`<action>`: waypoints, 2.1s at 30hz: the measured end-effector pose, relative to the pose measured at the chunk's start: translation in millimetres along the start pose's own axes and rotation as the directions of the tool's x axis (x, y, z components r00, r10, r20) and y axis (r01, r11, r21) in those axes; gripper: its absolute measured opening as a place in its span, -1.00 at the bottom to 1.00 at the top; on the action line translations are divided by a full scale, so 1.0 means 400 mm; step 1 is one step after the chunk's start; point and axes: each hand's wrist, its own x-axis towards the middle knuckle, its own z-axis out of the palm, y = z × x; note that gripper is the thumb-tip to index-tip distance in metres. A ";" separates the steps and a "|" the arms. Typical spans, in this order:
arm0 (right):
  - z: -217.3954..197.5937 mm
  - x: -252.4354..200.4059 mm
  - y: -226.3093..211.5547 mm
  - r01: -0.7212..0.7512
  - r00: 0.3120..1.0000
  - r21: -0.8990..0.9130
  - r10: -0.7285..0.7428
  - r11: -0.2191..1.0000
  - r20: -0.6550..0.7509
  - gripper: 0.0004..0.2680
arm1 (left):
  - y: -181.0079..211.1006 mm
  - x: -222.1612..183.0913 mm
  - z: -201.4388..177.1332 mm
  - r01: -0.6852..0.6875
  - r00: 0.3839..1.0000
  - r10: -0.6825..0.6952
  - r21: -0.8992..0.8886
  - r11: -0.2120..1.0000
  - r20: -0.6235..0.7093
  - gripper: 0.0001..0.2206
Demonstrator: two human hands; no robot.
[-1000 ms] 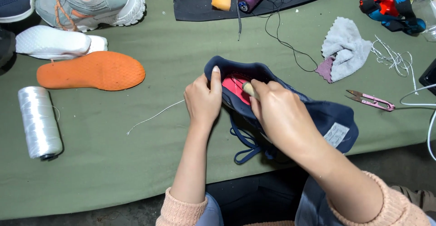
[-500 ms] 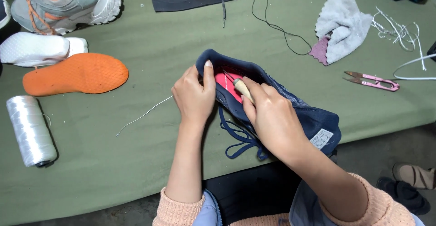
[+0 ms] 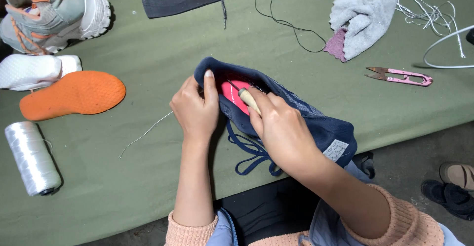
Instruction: Hand-stitching the sole of a blue sneaker using a sewing awl and thread at a repair bench.
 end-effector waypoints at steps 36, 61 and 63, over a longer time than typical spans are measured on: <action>0.025 -0.017 0.017 -0.005 0.997 -0.008 0.004 1.000 -0.081 -0.75 | 0.014 0.000 -0.009 -0.045 0.999 0.045 -0.002 0.999 -0.015 -0.62; 0.024 -0.015 0.016 0.009 0.998 0.017 -0.008 1.000 -0.063 -0.76 | 0.011 -0.001 -0.002 -0.055 0.998 0.055 0.022 0.998 -0.039 -0.63; 0.023 -0.014 0.017 0.010 0.998 0.026 -0.009 1.000 -0.063 -0.76 | 0.013 -0.001 -0.002 -0.055 0.998 0.056 0.018 0.998 -0.039 -0.63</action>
